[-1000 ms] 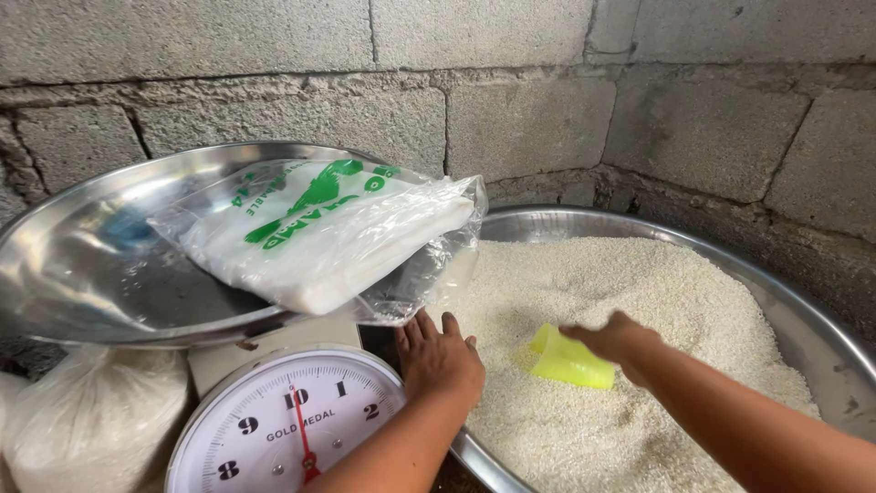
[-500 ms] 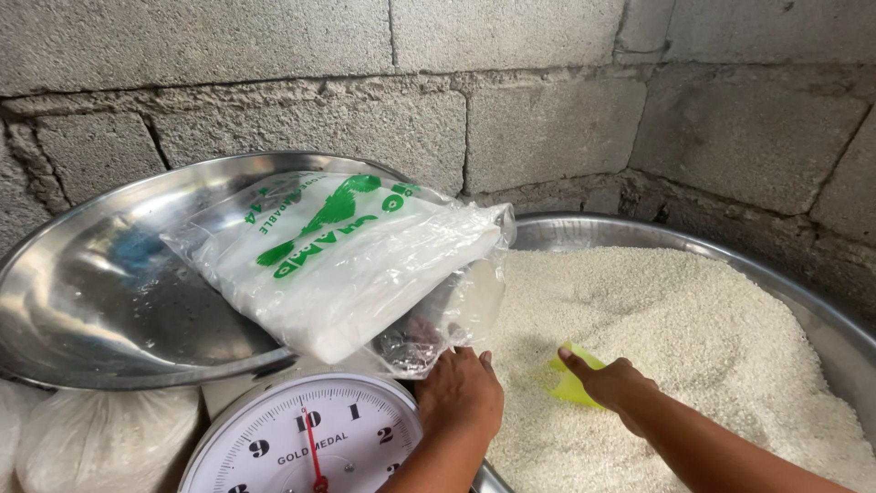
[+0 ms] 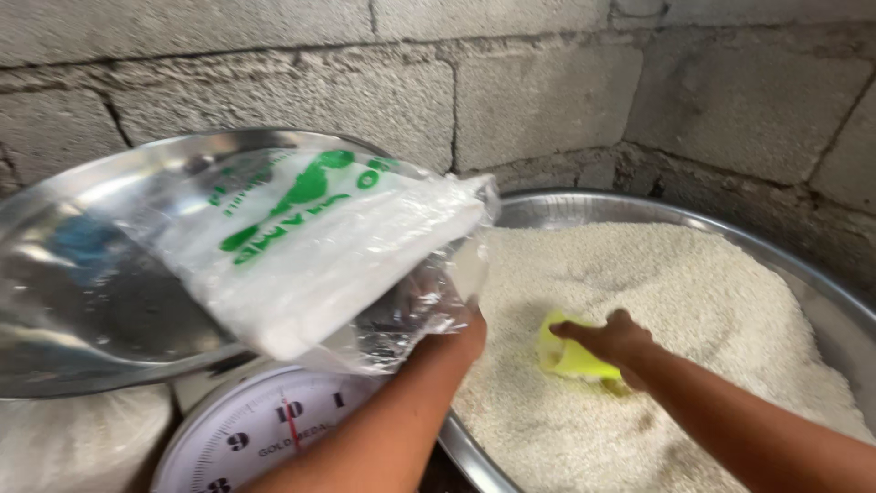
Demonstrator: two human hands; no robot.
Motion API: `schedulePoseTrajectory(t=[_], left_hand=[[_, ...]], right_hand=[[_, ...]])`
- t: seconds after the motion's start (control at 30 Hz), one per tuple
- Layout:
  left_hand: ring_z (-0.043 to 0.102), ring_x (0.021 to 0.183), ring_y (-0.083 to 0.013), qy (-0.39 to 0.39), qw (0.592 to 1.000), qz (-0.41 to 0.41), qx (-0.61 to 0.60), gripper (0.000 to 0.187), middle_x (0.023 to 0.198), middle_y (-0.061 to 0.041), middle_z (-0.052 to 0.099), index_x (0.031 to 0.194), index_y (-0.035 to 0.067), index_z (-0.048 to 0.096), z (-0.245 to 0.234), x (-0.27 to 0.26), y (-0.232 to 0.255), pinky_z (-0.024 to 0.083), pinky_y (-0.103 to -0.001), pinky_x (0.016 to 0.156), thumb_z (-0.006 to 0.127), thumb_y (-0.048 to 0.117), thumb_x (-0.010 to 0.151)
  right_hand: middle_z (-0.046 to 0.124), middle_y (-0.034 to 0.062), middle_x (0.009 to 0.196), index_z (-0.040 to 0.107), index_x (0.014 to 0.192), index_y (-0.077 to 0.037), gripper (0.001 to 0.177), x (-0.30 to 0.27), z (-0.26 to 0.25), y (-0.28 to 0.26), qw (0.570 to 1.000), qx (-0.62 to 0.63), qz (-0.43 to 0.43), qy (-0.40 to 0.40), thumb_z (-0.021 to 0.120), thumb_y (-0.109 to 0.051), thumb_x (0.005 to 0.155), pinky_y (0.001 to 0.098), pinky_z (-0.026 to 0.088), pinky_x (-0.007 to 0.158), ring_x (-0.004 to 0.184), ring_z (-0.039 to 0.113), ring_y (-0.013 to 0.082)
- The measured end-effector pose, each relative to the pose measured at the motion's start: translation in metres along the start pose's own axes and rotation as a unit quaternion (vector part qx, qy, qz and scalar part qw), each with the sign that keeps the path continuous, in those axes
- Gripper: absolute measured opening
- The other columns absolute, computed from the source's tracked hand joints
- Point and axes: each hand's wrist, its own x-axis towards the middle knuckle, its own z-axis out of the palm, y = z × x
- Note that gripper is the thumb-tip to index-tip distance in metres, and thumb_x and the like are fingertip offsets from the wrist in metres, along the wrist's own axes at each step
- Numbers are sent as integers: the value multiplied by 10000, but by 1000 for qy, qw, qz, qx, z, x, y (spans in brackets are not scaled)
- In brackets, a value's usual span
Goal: The person scoops white rice from a large metal basin into a plastic bag placed on a mechanical scale, adjusts the amount to reach a target weight, ties the bag, and sets it aside. The process is repeated for multiple bags.
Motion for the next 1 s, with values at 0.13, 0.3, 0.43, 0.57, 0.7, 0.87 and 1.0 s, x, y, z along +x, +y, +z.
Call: schedulePoseTrajectory(t=[0.13, 0.3, 0.43, 0.57, 0.7, 0.87, 1.0], left_hand=[[-20, 1595, -480, -30, 994, -27, 103, 631, 1728, -169, 82, 1563, 156, 297, 12, 27, 22, 34, -599, 1289, 454, 502, 1059], [-136, 1564, -444, -91, 995, -48, 10, 768, 1699, -163, 8, 1636, 169, 130, 15, 34, 26, -29, -564, 1266, 423, 524, 1021], [-198, 1532, -432, -40, 990, 9, 132, 795, 1680, -265, -100, 1619, 97, 149, 13, 34, 20, -117, -537, 1231, 372, 575, 1023], [-205, 1530, -440, -51, 985, 20, 161, 813, 1675, -259, -110, 1621, 108, 128, 13, 29, 18, -140, -533, 1219, 324, 604, 1008], [-267, 1505, -427, -85, 985, 25, 145, 810, 1655, -249, -184, 1611, 130, 96, 8, 27, 17, -161, -539, 1199, 298, 612, 991], [-258, 1525, -434, -71, 987, 36, 141, 809, 1673, -250, -162, 1614, 120, 175, 11, 25, 15, -152, -538, 1218, 303, 630, 999], [-266, 1513, -425, -58, 990, 30, 128, 828, 1654, -268, -187, 1607, 143, 175, 14, 27, 15, -156, -522, 1207, 313, 657, 972]], right_hand=[[360, 254, 1509, 353, 1523, -141, 1130, -11, -31, -9, 971, -148, -166, 84, 942, -517, 636, 510, 560, 1010, 1292, 515, 433], [172, 202, 1643, 461, 1422, -178, 1056, 13, -66, 3, 897, -231, -335, 170, 977, -372, 522, 607, 440, 1131, 1473, 254, 463], [80, 318, 1670, 493, 1414, -121, 973, 78, -112, 18, 867, -213, -345, 289, 962, -365, 596, 692, 355, 1115, 1522, 125, 562], [61, 402, 1662, 532, 1455, -146, 960, 169, -164, 41, 798, -300, -297, 431, 911, -529, 661, 748, 245, 1136, 1493, 72, 633], [117, 382, 1614, 525, 1333, -103, 847, 250, -197, 67, 740, -316, -294, 516, 879, -520, 686, 711, 323, 1097, 1522, 95, 560], [127, 442, 1584, 457, 1397, -111, 953, 284, -177, 68, 790, -358, -263, 423, 853, -604, 684, 705, 226, 1109, 1498, 40, 616], [152, 429, 1563, 424, 1429, -141, 873, 262, -128, 58, 847, -360, -221, 323, 838, -554, 782, 730, 100, 1248, 1512, -23, 626]])
